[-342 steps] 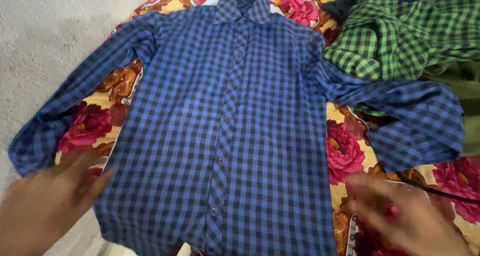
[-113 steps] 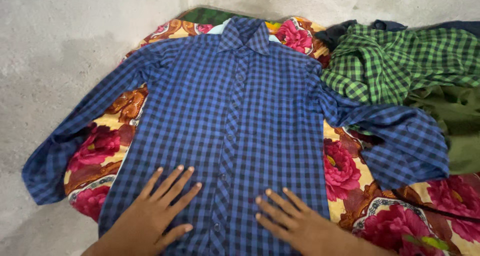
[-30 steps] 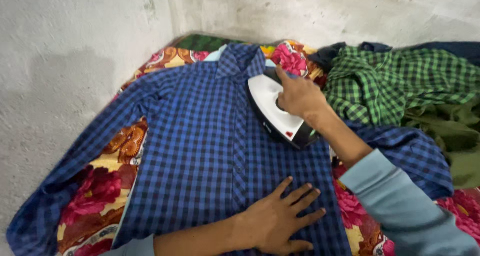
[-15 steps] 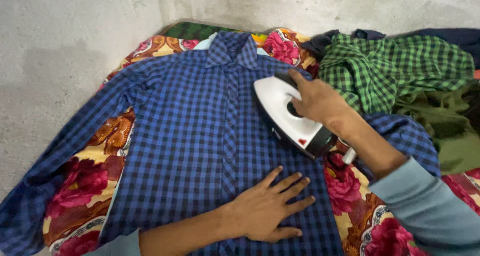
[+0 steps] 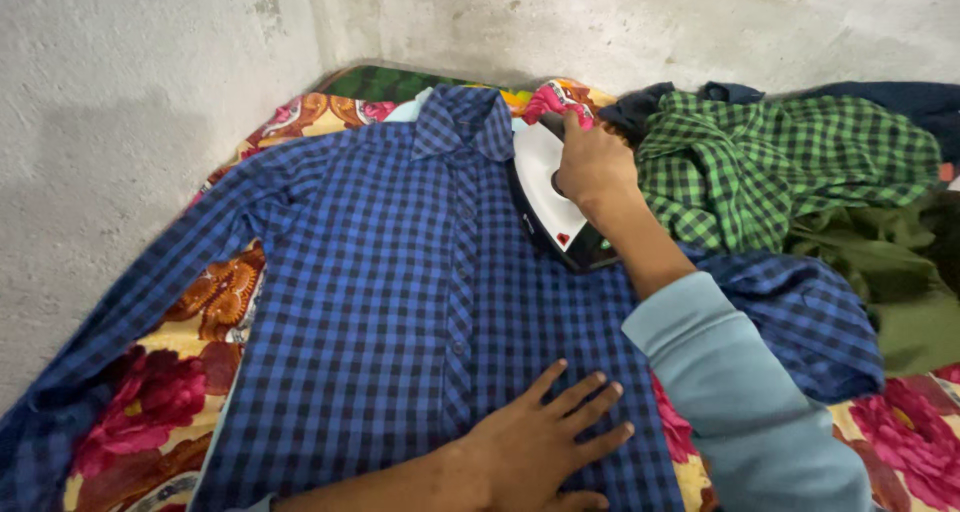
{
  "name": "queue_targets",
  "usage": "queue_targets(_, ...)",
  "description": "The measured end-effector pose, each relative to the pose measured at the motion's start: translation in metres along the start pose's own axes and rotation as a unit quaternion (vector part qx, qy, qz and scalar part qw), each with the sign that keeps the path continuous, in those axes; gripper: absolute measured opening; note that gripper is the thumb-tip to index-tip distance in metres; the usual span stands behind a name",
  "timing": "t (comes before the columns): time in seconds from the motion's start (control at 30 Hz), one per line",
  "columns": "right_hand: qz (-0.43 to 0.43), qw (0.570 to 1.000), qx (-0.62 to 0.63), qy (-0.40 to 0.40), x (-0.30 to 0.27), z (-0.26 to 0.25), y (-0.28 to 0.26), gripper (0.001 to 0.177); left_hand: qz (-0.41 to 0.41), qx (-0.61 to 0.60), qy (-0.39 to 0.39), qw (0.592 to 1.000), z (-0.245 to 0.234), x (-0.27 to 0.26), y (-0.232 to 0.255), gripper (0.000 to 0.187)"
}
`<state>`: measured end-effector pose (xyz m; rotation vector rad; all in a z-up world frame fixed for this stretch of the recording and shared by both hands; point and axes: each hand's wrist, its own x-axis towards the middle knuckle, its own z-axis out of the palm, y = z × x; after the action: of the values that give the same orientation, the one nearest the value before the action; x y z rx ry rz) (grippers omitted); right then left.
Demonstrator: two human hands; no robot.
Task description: The person irons a blue checkered shirt laid flat on a floral-patterned bed. They smooth the fabric with one hand while moving a white iron with the other across the collar, chest, and sleeves.
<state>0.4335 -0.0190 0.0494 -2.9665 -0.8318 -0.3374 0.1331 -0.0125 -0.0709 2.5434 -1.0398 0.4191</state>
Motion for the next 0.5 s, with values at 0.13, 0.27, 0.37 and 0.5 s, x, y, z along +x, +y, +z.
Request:
queue_targets(0.13, -0.021, 0.999, 0.012, -0.028, -0.02, -0.015, 0.0, 0.058, -0.005, -0.021, -0.019, 1.0, -0.009, 0.001, -0.001, 0.075)
queue_targets(0.27, -0.051, 0.995, 0.012, -0.082, -0.068, -0.04, 0.004, 0.066, -0.002, -0.026, -0.015, 1.0, -0.017, 0.0, 0.002, 0.073)
queue_targets(0.37, -0.084, 0.991, 0.006, -0.104, -0.104, -0.055, 0.012, 0.073, -0.005, -0.028, -0.016, 0.999, -0.019, 0.001, 0.004, 0.073)
queue_targets(0.5, -0.094, 0.993, 0.01, -0.077, -0.108, -0.057, 0.014, 0.068, -0.013, -0.021, -0.019, 1.0, -0.018, 0.002, 0.007, 0.075)
